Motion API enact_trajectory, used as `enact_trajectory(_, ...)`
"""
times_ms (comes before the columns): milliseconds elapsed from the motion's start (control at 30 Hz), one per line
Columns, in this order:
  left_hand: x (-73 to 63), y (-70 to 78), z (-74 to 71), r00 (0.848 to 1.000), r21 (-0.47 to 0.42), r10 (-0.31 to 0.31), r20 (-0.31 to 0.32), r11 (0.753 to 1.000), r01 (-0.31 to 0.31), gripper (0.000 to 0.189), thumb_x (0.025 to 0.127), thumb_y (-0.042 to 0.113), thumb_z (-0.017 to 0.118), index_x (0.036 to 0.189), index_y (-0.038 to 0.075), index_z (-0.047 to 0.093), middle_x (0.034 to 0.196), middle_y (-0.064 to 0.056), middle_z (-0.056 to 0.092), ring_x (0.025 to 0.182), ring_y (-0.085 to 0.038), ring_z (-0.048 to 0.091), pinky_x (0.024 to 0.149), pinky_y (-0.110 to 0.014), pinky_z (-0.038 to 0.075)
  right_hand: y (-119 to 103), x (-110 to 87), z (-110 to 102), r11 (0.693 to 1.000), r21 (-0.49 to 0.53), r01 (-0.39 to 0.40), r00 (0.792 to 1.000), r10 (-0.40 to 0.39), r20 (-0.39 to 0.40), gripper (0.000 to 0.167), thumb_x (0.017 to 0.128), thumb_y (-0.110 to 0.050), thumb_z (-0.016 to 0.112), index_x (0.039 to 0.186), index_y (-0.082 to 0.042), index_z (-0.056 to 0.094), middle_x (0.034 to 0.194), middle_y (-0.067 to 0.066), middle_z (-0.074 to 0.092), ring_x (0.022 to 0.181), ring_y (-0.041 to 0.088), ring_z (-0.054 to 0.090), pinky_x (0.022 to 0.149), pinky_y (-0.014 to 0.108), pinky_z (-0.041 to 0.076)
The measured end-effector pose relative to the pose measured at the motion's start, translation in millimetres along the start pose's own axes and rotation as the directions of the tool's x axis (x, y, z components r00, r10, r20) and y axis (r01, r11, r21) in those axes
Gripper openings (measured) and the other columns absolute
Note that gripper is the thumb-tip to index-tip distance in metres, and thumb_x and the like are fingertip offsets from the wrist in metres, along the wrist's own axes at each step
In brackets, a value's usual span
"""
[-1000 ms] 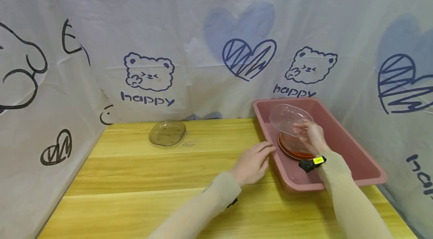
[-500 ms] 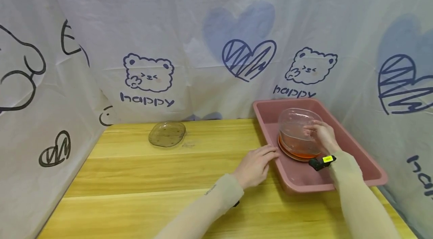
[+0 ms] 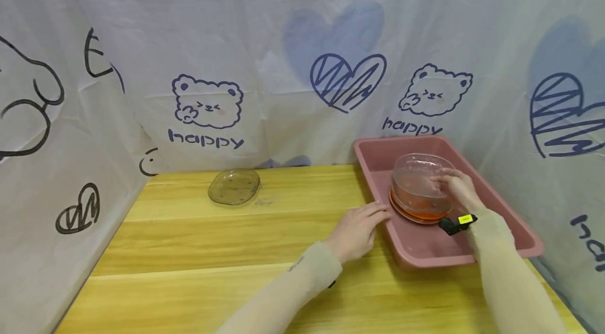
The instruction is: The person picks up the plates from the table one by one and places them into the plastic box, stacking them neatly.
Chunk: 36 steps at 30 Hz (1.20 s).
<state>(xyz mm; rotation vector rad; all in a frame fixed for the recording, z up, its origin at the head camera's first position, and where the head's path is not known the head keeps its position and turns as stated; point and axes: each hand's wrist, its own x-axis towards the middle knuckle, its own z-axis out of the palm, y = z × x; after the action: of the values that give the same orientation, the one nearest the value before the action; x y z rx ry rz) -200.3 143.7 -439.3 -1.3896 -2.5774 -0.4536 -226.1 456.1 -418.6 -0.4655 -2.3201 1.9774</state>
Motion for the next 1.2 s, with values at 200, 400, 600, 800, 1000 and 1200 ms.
enact_trajectory(200, 1.6, 5.4, 2.4, 1.0, 0.049, 0.017, 0.003, 0.999, -0.017, 0.048, 0.098, 0.007, 0.054, 0.143, 0.021, 0.056, 0.155, 0.006, 0.049, 0.147, -0.013, 0.043, 0.12, -0.03, 0.04, 8, -0.7, -10, 0.993, -0.112, -0.027, 0.999, 0.032, 0.042, 0.067, 0.106, -0.018, 0.043, 0.158, 0.007, 0.008, 0.083, -0.022, 0.065, 0.077, -0.004, 0.067, 0.07, 0.018, 0.058)
enact_trajectory(400, 2.1, 6.3, 3.0, 1.0, 0.054, 0.018, -0.009, 0.998, -0.017, 0.048, 0.097, 0.006, 0.054, 0.142, 0.022, 0.057, 0.154, 0.007, 0.05, 0.146, -0.012, 0.044, 0.12, -0.03, 0.04, 8, -2.4, -9, 0.989, -0.147, -0.026, 0.999, 0.033, 0.043, 0.069, 0.105, -0.019, 0.045, 0.157, 0.008, 0.008, 0.083, -0.022, 0.066, 0.077, -0.004, 0.067, 0.068, 0.019, 0.057)
enact_trajectory(600, 2.9, 4.4, 1.2, 1.0, 0.038, 0.018, -0.01, 0.999, -0.017, 0.047, 0.096, 0.005, 0.054, 0.141, 0.021, 0.058, 0.154, 0.006, 0.05, 0.146, -0.013, 0.044, 0.119, -0.032, 0.042, 5, -3.3, -9, 0.989, -0.151, 0.014, 0.998, -0.004, 0.063, 0.066, 0.104, -0.015, 0.043, 0.153, 0.015, 0.009, 0.084, -0.02, 0.066, 0.076, -0.004, 0.068, 0.068, 0.018, 0.058)
enact_trajectory(800, 3.1, 2.9, 0.0, 1.0, 0.037, 0.012, -0.009, 0.999, -0.011, 0.049, 0.096, 0.005, 0.055, 0.141, 0.022, 0.058, 0.154, 0.007, 0.05, 0.146, -0.013, 0.044, 0.119, -0.032, 0.042, 17, 9.2, -11, 0.977, -0.212, 0.033, 0.999, -0.034, -0.001, 0.061, 0.103, -0.017, 0.046, 0.148, 0.017, 0.022, 0.083, -0.013, 0.066, 0.071, -0.002, 0.068, 0.066, 0.02, 0.061)
enact_trajectory(1000, 2.4, 1.7, -0.9, 1.0, 0.025, 0.002, -0.009, 1.0, -0.002, 0.049, 0.096, 0.004, 0.054, 0.141, 0.022, 0.057, 0.154, 0.008, 0.049, 0.147, -0.012, 0.044, 0.119, -0.033, 0.042, 12, 4.5, -3, 0.942, -0.329, 0.058, 0.998, -0.066, -0.012, 0.061, 0.101, -0.01, 0.044, 0.148, 0.022, 0.022, 0.079, -0.006, 0.064, 0.064, -0.001, 0.063, 0.061, 0.019, 0.058)
enact_trajectory(1200, 0.7, 0.1, -1.6, 1.0, 0.03, 0.008, -0.019, 1.0, -0.008, 0.049, 0.096, 0.004, 0.055, 0.141, 0.022, 0.058, 0.154, 0.007, 0.05, 0.146, -0.013, 0.045, 0.119, -0.032, 0.042, 9, 1.0, 1, 0.853, -0.516, 0.076, 0.99, -0.125, -0.062, 0.061, 0.102, -0.014, 0.043, 0.148, 0.021, 0.024, 0.1, 0.027, 0.068, 0.086, 0.023, 0.066, 0.075, 0.031, 0.057)
